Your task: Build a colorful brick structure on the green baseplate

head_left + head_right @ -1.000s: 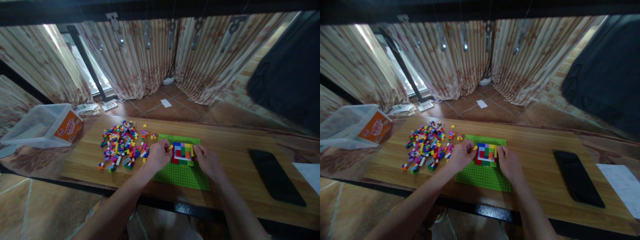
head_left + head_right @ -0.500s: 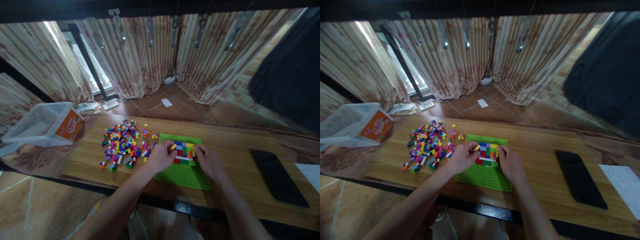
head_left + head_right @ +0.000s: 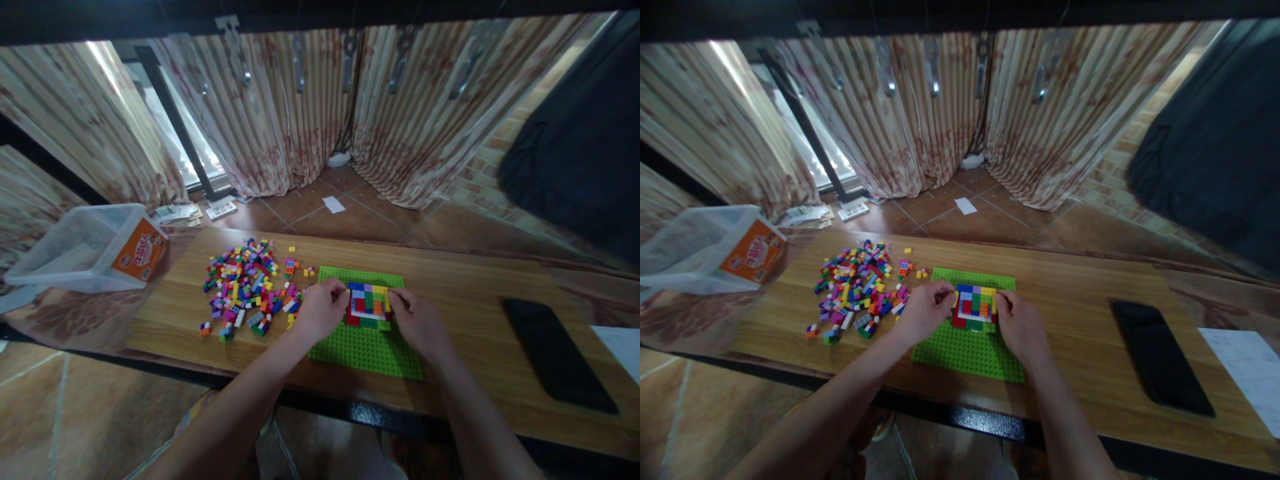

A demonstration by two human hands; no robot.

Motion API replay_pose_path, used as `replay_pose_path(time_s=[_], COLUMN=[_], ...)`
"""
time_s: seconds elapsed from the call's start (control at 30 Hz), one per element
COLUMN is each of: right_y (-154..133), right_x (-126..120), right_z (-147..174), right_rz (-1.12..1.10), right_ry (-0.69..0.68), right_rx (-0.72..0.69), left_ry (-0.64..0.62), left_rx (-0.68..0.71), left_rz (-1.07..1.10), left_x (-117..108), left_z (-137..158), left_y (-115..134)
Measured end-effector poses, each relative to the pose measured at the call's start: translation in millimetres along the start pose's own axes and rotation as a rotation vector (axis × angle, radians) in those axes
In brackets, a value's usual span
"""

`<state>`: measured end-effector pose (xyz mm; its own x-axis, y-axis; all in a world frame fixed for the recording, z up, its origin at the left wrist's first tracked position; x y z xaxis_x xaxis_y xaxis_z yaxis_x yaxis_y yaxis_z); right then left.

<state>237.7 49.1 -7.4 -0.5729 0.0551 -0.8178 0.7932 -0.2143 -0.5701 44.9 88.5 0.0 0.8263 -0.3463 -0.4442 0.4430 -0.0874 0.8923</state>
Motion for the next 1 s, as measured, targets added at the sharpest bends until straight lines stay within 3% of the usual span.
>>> replay_pose_path(time_s=[0.27,0.47,0.77,1.0], right_y=[-1.3,-2.7,0.4,8.5], right_x=[-0.6,0.0,4.3,5.7], right_z=[0.2,1.3,1.6,-1.0], right_rz=[0.025,0.03,0.089,0.137], right_ry=[0.001,0.014,0.032,0.006], right_rx=[-0.005,-0.014,-0.022,-0.007], left_ry=[-0.027,-0.031,-0.006,0.041], left_rx=[-0.154,-0.229,-0.199,-0.108], left_rz=[0.413,0.584,0.535,0.337], left_x=[11.5,12.9,16.6,15.0], left_z=[-7.8,-11.7,-11.0,-11.2], left_y=[-18.5,-24.3,-24.9,-24.4])
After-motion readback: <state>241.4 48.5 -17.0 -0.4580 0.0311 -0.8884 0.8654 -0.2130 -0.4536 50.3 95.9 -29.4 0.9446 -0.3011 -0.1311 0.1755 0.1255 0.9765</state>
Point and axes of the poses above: each hand's wrist, its own z-axis away from the middle knuckle, its own x-axis out of the palm, y = z × x, the point moved 8 cm from there along -z, towards the middle knuckle, and after that the axes turned 5 degrees about -y, right-handed, at the moved point
